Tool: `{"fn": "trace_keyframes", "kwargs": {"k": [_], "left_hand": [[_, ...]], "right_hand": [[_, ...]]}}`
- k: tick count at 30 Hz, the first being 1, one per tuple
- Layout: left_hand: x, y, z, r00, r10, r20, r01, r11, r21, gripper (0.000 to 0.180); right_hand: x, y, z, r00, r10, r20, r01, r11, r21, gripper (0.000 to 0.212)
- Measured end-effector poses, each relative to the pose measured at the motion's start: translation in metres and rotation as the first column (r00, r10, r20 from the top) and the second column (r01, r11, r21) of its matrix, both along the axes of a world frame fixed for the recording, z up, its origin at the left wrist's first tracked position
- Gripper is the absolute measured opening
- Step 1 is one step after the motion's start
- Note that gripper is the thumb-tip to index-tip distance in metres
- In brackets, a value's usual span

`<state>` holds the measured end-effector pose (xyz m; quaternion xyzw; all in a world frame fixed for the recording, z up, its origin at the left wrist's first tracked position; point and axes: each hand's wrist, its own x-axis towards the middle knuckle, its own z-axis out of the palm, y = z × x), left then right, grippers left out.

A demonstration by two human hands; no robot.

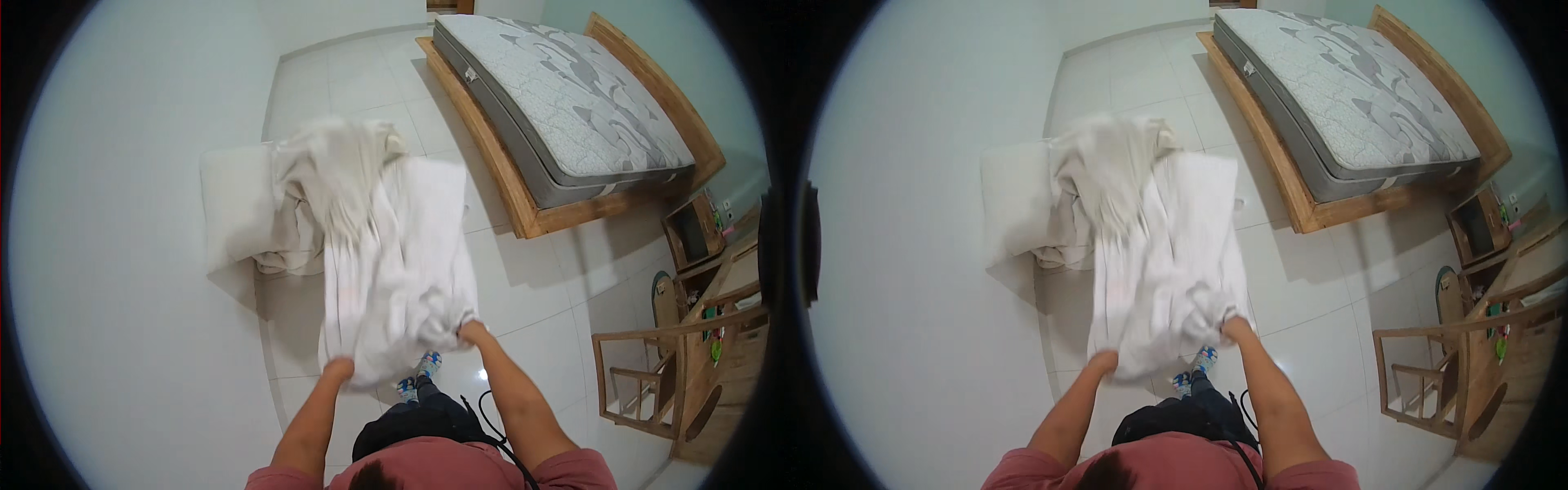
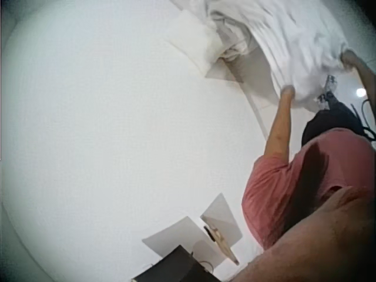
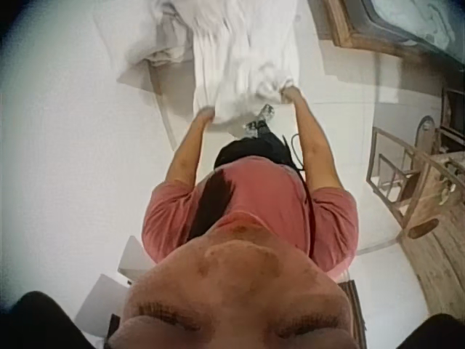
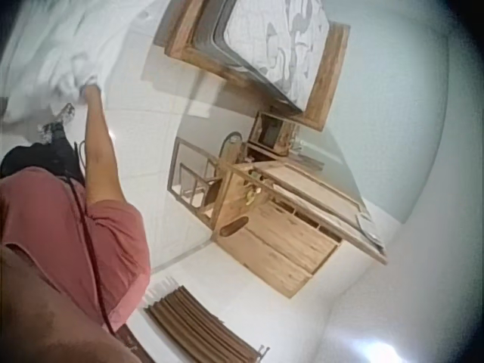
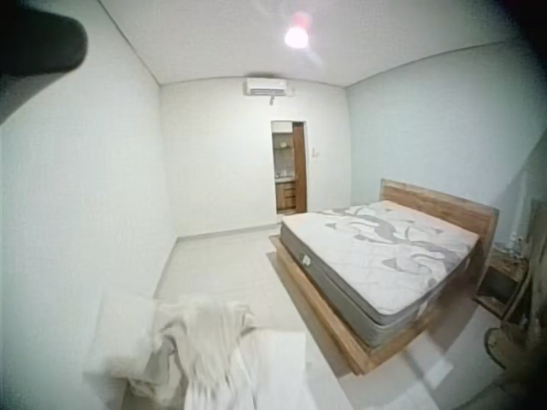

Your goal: The person clears a mattress by sweeping it with a broom and moving books to a nearby table. They then pick up a white duvet from the floor, shake it out, and spread it over the mattress.

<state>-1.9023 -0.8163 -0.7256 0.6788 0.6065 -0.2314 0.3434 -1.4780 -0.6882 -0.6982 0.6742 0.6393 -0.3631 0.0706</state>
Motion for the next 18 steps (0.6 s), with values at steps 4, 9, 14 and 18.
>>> {"fn": "trace_keyframes", "kwargs": {"k": [4,9,14,18], "left_hand": [[-0.076,-0.12,0.001,0.995,-0.098,0.0,0.097,0.99,-0.107,0.033],[-0.016,-0.01,0.178,0.153,0.696,0.702,-0.793,0.51,-0.333,0.028],[0.024,0.05,0.399,-0.228,0.27,0.935,-0.901,0.305,-0.308,0.036],[0.045,0.055,0.388,0.073,0.447,0.892,-0.888,0.436,-0.146,0.032]], "right_hand": [[-0.045,-0.047,0.047,0.978,0.182,-0.103,-0.199,0.962,-0.189,0.052],[-0.016,-0.002,0.212,0.815,-0.278,-0.509,0.391,0.911,0.128,0.063],[0.024,0.008,0.355,0.714,-0.269,-0.646,0.586,0.736,0.341,0.042],[0.049,-0.006,0.373,0.797,-0.077,-0.599,0.43,0.767,0.475,0.047]]}}
